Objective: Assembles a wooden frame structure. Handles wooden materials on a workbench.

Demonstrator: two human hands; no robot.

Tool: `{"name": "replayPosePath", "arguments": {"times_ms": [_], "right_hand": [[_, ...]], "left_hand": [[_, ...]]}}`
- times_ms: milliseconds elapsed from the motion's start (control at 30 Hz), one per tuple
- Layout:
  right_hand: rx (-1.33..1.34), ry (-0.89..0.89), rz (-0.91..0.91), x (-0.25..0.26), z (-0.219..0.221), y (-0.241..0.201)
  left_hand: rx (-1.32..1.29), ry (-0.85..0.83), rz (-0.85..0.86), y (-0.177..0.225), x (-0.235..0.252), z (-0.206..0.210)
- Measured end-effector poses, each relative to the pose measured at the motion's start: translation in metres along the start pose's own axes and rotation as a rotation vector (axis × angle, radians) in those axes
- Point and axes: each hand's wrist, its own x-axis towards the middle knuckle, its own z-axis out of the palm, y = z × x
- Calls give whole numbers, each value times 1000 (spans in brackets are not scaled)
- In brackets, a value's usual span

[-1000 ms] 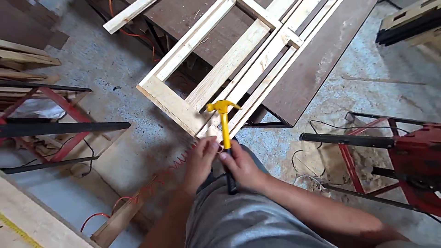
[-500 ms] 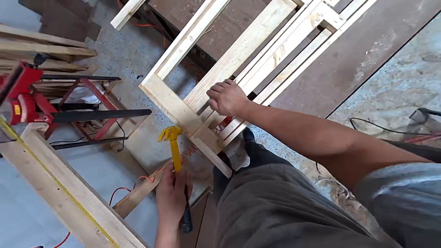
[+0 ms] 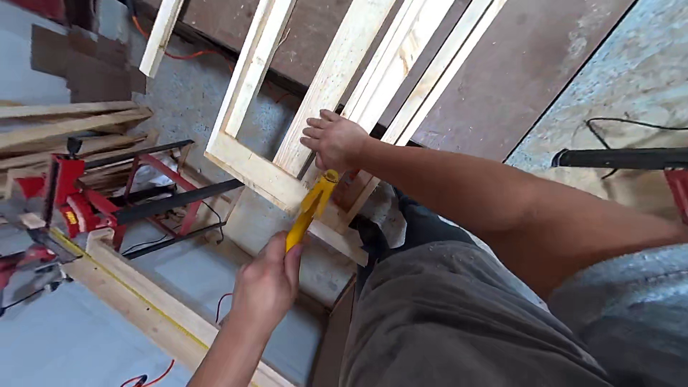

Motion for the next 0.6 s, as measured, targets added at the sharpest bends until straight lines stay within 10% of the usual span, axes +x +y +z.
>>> {"name": "replayPosePath", "arguments": {"times_ms": [100, 333, 500, 600], "right_hand": [[-14, 30, -1, 2, 4, 2], [5, 40, 9, 0, 3, 5], [1, 25, 10, 3, 8, -1], [14, 26, 26, 4, 3, 12]], "left_hand": [[179, -541, -224, -12, 20, -5], [-334, 44, 21, 17, 16, -57], [243, -683, -243, -12, 35, 3], [166, -205, 13, 11, 43, -40]]}}
